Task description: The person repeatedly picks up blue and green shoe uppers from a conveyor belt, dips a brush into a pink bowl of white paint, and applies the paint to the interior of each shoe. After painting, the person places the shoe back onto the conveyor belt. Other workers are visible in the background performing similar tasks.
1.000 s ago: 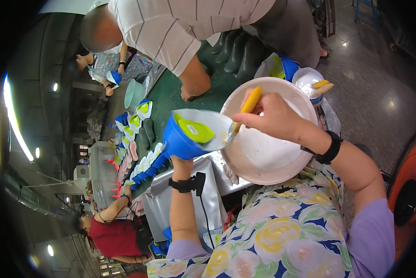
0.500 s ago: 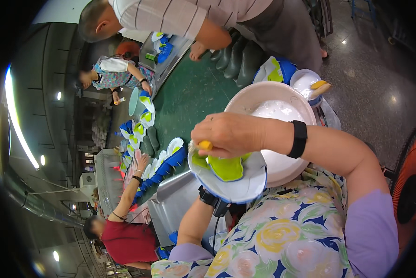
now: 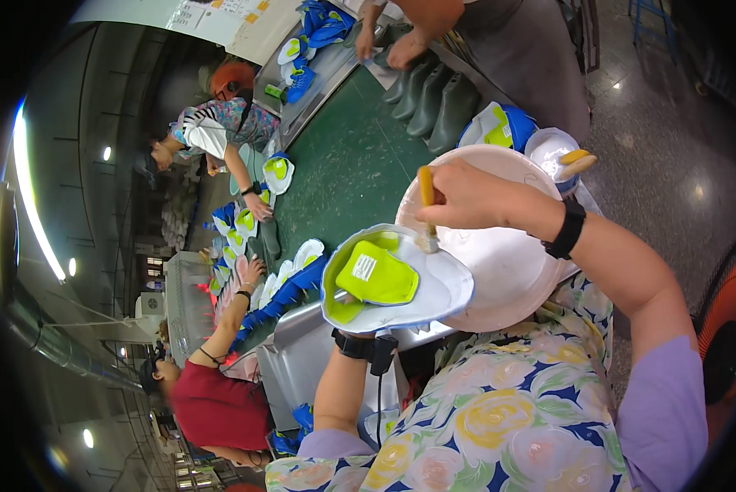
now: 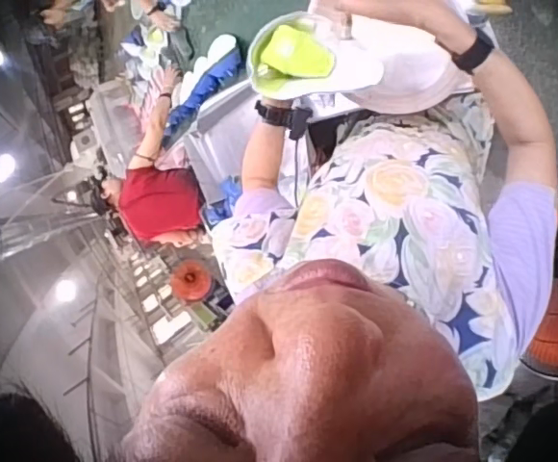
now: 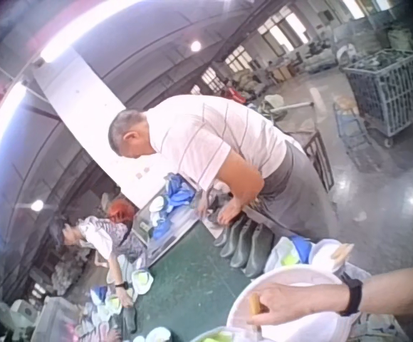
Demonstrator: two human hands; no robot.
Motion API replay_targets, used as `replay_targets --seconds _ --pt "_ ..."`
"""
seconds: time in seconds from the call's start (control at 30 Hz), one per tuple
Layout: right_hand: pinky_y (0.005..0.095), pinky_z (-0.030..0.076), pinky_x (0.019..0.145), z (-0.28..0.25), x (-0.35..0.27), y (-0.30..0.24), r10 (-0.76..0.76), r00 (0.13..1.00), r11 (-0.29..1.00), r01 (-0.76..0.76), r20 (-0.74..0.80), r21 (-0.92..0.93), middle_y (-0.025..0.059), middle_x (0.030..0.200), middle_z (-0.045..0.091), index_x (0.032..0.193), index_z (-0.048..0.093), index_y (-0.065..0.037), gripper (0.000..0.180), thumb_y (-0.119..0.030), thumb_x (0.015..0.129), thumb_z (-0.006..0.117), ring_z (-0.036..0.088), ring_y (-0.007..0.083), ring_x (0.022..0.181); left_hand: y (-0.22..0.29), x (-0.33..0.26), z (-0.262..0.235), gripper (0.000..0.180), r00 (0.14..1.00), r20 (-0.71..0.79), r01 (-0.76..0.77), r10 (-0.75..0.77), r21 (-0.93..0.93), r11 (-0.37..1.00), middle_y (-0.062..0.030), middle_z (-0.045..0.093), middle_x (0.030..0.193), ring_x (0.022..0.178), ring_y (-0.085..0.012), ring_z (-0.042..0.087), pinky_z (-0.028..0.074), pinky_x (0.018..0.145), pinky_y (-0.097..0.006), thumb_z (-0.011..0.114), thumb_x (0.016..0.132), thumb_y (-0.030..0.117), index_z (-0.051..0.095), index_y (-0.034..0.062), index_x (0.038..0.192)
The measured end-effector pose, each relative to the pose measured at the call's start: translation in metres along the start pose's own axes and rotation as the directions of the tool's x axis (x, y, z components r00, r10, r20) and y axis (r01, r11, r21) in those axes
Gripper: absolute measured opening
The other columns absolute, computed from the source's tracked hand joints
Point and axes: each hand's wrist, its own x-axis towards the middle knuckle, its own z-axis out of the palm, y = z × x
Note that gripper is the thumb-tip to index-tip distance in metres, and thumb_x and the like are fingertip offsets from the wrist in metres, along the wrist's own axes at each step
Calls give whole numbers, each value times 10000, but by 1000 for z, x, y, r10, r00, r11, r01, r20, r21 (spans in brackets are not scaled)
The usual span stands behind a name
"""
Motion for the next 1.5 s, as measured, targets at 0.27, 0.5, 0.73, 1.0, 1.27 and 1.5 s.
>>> replay_targets --seconds 0.27,0.5,0.73,1.0,1.27,1.5 --pt "407 533 740 7 -15 -6 -484 840 872 487 -245 -53 168 866 684 1017 604 -14 199 -82 847 681 677 347 822 11 3 16 579 994 -49 104 -96 182 978 -189 608 1359 1178 -363 650 554 979 -530 601 981 382 478 71 1454" --pt "426 522 794 3 -43 -2 -379 898 848 434 225 -304 125 904 658 987 595 -56 171 -35 833 668 650 339 893 21 -5 0 757 984 -139 -87 112 174 981 -215 554 1414 1229 -442 602 490 1041 -613 643 903 507 405 125 1512" --pt "418 515 663 20 -5 -20 -434 844 899 426 -316 -98 149 860 674 923 538 -49 243 -169 874 744 670 348 761 7 1 -3 776 993 -79 -69 82 160 985 -157 520 1473 1265 -411 583 482 1055 -606 675 897 502 413 118 1519" --pt "409 507 621 22 -5 -1 147 981 989 -150 -126 -12 201 700 660 813 654 41 306 -254 845 726 662 315 652 -6 2 -49 587 981 -71 -190 182 -132 973 -104 561 1415 1229 -343 602 506 1010 -518 610 965 348 442 143 1489" --pt "284 476 615 19 -17 8 262 949 945 -216 -174 244 61 695 635 811 635 15 198 -160 857 715 618 129 648 41 6 -173 434 799 -104 -293 592 792 536 -49 606 1338 1173 -249 624 539 938 -401 549 1018 237 479 170 1441" --pt "247 496 662 30 -24 34 344 933 873 -274 -109 404 45 821 599 872 567 -26 110 -61 887 670 605 111 710 78 60 -264 373 719 -505 -270 478 431 861 -12 635 1223 1038 -138 623 532 838 -293 536 1041 195 486 171 1409"
